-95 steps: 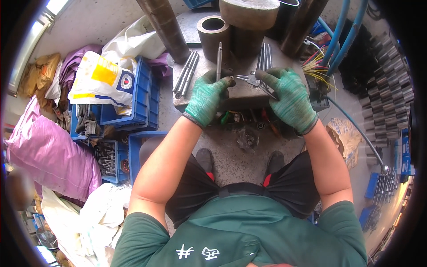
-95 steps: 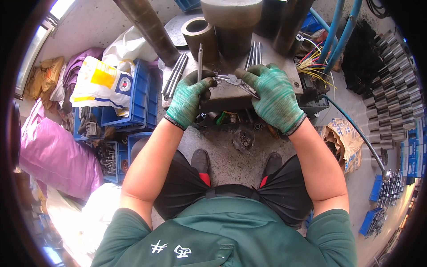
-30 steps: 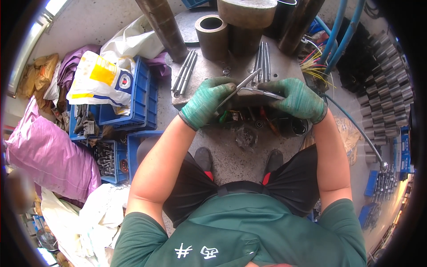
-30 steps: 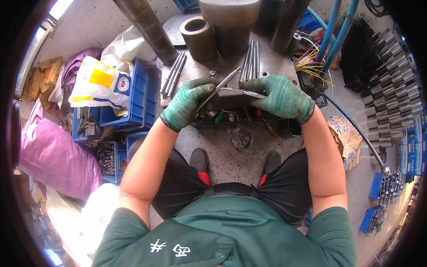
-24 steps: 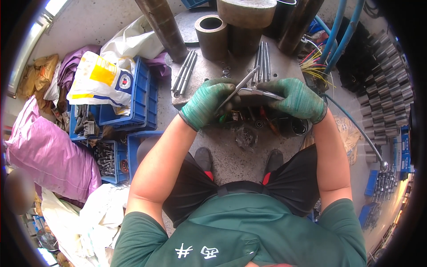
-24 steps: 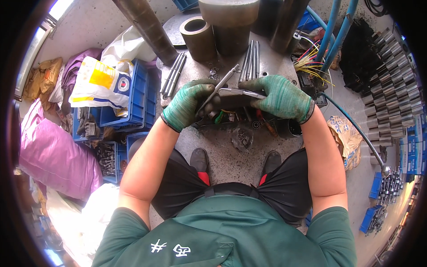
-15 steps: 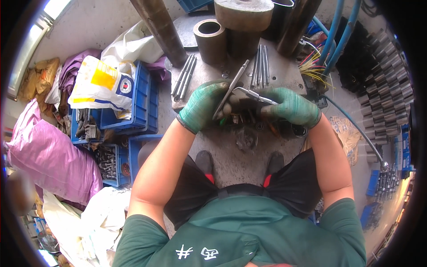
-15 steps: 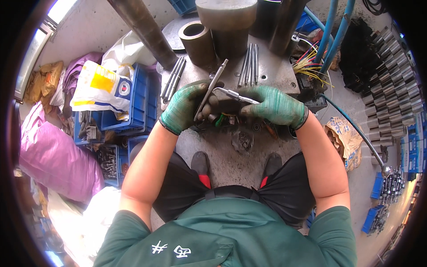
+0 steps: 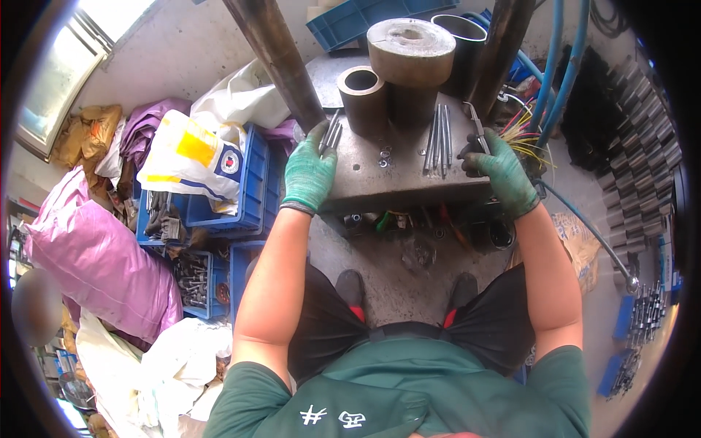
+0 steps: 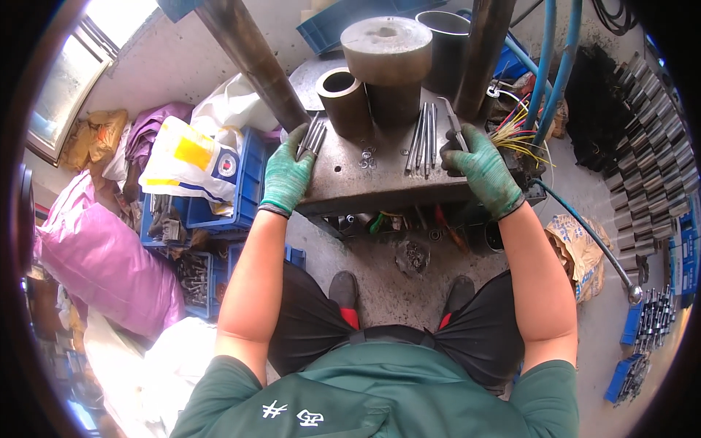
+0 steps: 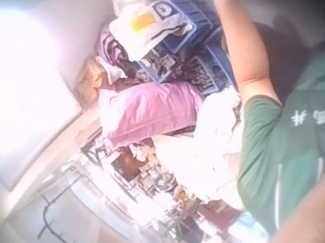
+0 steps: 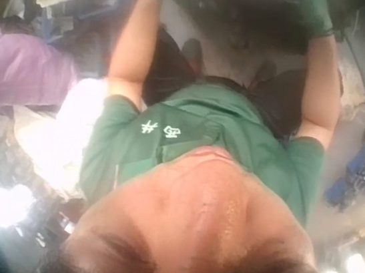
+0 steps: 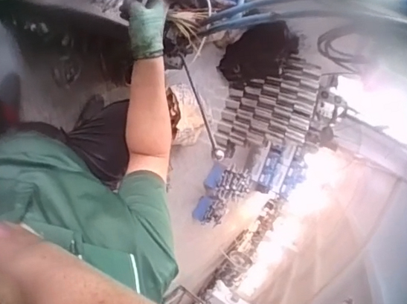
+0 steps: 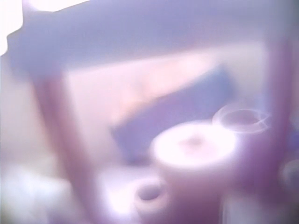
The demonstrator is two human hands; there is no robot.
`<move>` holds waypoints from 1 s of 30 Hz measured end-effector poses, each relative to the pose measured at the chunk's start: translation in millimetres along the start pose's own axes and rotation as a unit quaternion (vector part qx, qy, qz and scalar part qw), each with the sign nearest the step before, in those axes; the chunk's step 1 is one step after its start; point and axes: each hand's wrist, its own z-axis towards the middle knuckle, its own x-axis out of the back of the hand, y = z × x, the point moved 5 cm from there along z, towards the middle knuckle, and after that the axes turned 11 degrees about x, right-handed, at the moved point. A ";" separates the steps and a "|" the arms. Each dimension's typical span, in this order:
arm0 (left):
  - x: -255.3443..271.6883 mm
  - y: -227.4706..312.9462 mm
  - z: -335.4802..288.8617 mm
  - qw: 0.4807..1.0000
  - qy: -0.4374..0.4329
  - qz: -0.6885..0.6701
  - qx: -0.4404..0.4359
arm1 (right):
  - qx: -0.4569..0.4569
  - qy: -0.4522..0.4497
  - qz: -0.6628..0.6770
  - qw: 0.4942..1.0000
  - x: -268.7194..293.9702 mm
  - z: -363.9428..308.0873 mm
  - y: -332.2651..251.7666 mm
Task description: The person retrieves metal rods from a sack and installs snap rings onto the rods using pliers.
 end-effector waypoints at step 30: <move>-15.2 -16.9 23.4 0.990 0.061 0.110 -0.056 | 0.048 0.006 -0.570 0.820 16.3 56.9 50.1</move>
